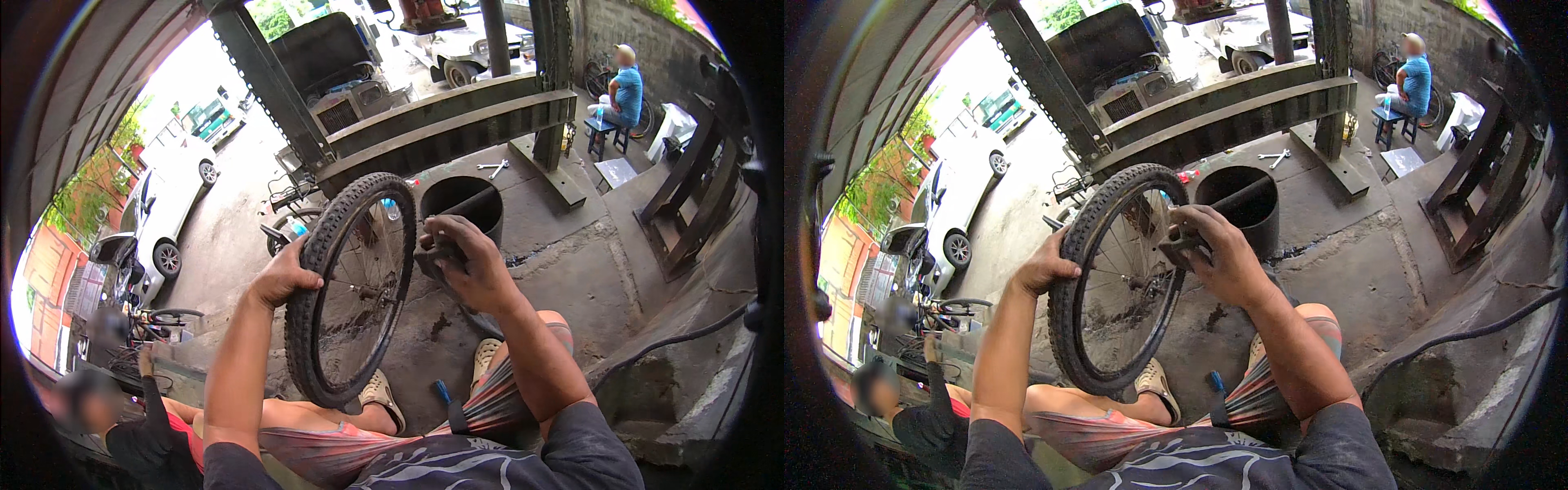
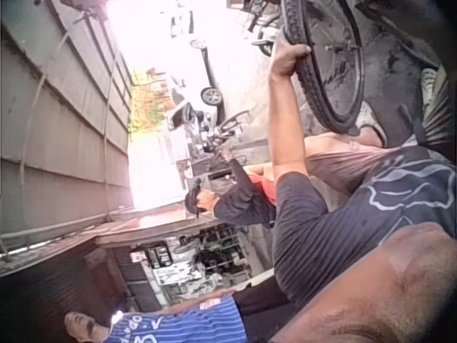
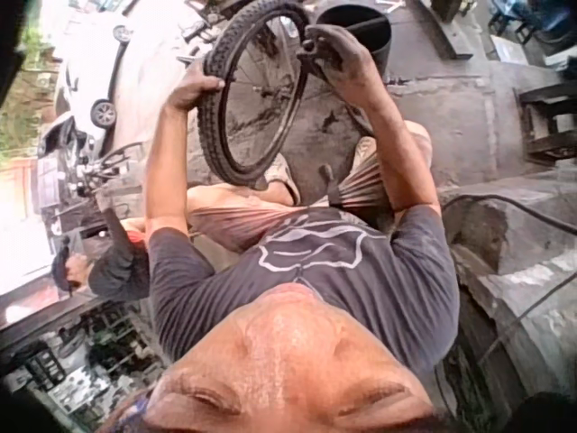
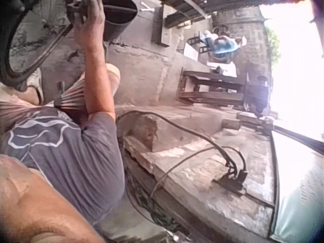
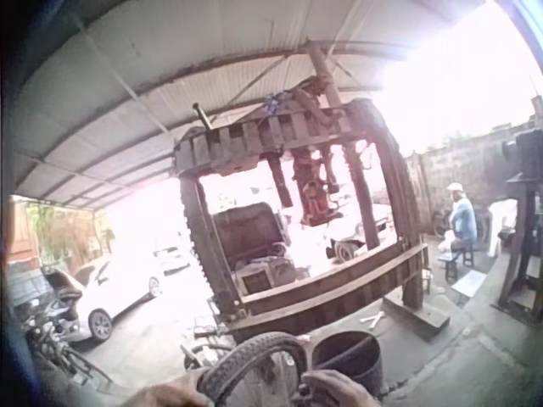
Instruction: The person removes a bicycle tire from the rim, inspects the inner tube, and reassembles the tire onto the wheel using tire levers. The person works on the wheel while sitting on the ground in a workshop area.
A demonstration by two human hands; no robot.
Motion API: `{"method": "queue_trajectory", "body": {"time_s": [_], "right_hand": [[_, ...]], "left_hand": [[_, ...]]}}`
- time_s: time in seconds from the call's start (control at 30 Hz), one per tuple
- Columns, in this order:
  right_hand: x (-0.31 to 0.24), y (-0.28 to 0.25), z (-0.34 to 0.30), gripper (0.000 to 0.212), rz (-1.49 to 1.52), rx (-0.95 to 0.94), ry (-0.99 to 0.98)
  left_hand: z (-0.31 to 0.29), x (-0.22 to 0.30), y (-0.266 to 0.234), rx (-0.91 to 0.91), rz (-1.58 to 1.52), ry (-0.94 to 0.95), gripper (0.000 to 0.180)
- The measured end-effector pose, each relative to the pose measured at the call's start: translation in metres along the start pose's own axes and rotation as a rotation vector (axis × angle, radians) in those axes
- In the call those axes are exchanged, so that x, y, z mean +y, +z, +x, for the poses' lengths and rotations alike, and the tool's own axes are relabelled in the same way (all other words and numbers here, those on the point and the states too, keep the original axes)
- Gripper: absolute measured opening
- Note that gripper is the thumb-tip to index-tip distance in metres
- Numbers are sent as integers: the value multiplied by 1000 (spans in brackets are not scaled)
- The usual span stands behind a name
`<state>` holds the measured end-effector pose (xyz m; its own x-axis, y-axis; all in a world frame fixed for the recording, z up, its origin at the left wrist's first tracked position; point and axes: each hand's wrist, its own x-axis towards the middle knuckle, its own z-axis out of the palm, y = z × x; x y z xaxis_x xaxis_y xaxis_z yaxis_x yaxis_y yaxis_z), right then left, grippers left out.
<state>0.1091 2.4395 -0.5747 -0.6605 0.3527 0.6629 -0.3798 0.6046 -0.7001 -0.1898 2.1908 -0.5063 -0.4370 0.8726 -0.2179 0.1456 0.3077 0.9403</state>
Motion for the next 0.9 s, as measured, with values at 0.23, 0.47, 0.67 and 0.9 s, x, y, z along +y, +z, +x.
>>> {"method": "queue_trajectory", "body": {"time_s": [0.23,0.47,0.67,0.9], "right_hand": [[-41,8,-7,24,594,204,-231],[-31,15,5,51,361,143,3],[-52,23,11,60,204,-481,-26],[-25,22,-28,34,116,-556,520]], "left_hand": [[-25,-13,-49,-26,24,49,110],[-34,12,-56,-124,80,-8,126],[-18,-9,-4,-325,351,162,119],[-56,4,91,298,969,29,80]]}}
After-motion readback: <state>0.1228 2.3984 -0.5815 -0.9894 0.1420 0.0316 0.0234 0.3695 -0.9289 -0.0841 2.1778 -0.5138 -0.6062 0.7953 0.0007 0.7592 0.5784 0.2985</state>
